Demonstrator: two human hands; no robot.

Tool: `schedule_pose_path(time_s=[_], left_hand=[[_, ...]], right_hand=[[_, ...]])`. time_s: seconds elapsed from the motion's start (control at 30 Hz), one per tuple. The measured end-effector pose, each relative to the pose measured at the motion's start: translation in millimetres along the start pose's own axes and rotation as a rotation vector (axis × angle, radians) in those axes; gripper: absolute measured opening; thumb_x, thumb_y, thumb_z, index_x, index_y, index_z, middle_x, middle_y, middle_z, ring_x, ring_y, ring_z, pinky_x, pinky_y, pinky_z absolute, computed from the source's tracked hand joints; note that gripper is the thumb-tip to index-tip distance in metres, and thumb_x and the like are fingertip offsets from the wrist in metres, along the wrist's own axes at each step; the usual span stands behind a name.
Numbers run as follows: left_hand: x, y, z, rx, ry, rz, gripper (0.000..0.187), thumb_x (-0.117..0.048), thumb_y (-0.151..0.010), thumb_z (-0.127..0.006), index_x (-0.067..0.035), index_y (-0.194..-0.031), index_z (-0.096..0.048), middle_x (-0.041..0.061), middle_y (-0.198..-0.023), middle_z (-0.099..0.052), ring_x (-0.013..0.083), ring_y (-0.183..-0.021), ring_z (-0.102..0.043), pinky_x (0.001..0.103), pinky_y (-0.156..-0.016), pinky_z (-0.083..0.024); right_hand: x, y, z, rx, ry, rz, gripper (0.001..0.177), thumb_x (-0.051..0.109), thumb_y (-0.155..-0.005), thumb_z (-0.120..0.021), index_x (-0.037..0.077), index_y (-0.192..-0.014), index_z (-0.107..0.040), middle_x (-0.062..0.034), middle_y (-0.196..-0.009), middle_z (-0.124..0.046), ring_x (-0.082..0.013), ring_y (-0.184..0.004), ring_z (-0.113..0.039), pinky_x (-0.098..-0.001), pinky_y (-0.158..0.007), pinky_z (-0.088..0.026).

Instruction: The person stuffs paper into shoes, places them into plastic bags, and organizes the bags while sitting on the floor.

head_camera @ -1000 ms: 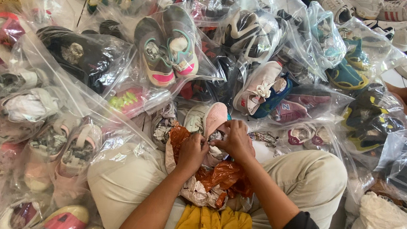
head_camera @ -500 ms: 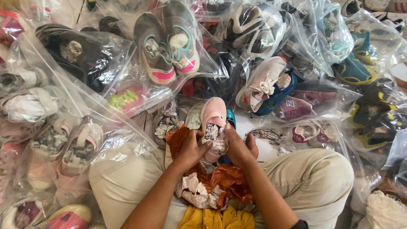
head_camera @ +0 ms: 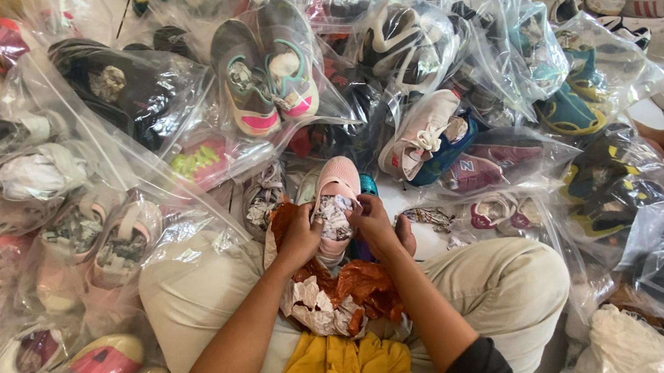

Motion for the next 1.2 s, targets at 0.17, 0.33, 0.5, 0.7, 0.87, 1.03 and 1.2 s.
schedule_pose_path(time_s=[0.17, 0.33, 0.5, 0.7, 0.87, 1.03, 1.2], left_hand=[[-27, 21, 0, -0.053, -0.055, -0.021, 0.044, -0.017, -0.099, -0.051, 0.000, -0.140, -0.050, 0.029, -0.135, -0.058, 0.0441, -0.130, -0.056, 0.050, -0.109, -0.045], [-52, 33, -1, -0.228, -0.192, -0.240, 0.046, -0.006, -0.102, -0.040, 0.000, -0.148, -0.040, 0.025, -0.137, -0.051, 0.0420, -0.132, -0.050, 0.051, -0.111, -0.040], [-67, 43, -20, -0.411, -0.696, -0.750, 0.033, -0.028, -0.105, -0.048, -0.008, -0.129, -0.056, 0.011, -0.132, -0.056, 0.0301, -0.129, -0.052, 0.045, -0.101, -0.041], [-49, 32, -32, -0.362, -0.732, -0.712, 0.031, -0.033, -0.102, -0.050, -0.012, -0.124, -0.059, 0.005, -0.121, -0.058, 0.0275, -0.125, -0.053, 0.043, -0.095, -0.044], [-46, 38, -34, -0.335, -0.733, -0.645, 0.035, -0.026, -0.099, -0.057, -0.008, -0.129, -0.058, 0.010, -0.130, -0.056, 0.0317, -0.129, -0.050, 0.047, -0.098, -0.044], [-58, 45, -29, -0.328, -0.658, -0.673, 0.045, -0.026, -0.098, -0.062, -0.006, -0.137, -0.055, 0.018, -0.143, -0.045, 0.0413, -0.135, -0.041, 0.055, -0.104, -0.041], [-56, 41, -31, -0.244, -0.569, -0.645, 0.042, -0.022, -0.101, -0.052, -0.005, -0.139, -0.054, 0.020, -0.147, -0.039, 0.0427, -0.138, -0.036, 0.058, -0.108, -0.037]], right_hand=[[21, 0, -13, -0.041, 0.433, 0.298, 0.049, 0.018, -0.080, -0.084, 0.019, -0.126, -0.067, -0.0104, -0.105, -0.062, -0.0280, -0.094, -0.067, -0.0394, -0.080, -0.056], [45, 21, -17, -0.081, 0.576, 0.359, 0.033, 0.021, -0.085, -0.079, 0.025, -0.117, -0.071, -0.0085, -0.101, -0.064, -0.0272, -0.083, -0.072, -0.0377, -0.071, -0.059], [74, 37, -30, -0.056, 0.556, 0.716, 0.029, 0.009, -0.079, -0.074, 0.013, -0.108, -0.068, -0.0142, -0.101, -0.059, -0.0342, -0.091, -0.066, -0.0378, -0.074, -0.057], [81, 54, -33, -0.060, 0.665, 0.877, 0.018, 0.003, -0.086, -0.067, 0.015, -0.098, -0.064, -0.0077, -0.092, -0.056, -0.0352, -0.091, -0.063, -0.0417, -0.080, -0.052], [93, 80, -37, -0.016, 0.668, 0.906, 0.017, -0.002, -0.090, -0.063, 0.013, -0.099, -0.064, -0.0081, -0.094, -0.061, -0.0339, -0.090, -0.064, -0.0399, -0.081, -0.052], [96, 64, -30, -0.065, 0.495, 0.694, 0.011, 0.007, -0.094, -0.065, 0.008, -0.105, -0.067, -0.0177, -0.088, -0.065, -0.0388, -0.088, -0.067, -0.0466, -0.077, -0.052], [106, 67, -40, -0.089, 0.617, 0.837, 0.016, 0.005, -0.093, -0.066, 0.003, -0.107, -0.074, -0.0144, -0.086, -0.068, -0.0389, -0.079, -0.069, -0.0428, -0.069, -0.056]])
Point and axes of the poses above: each hand's wrist, its own y-axis away from the middle knuckle, its own z-axis out of the back of the hand, x = y × z, the point moved 7 cm from there along -y, towards the middle knuckle
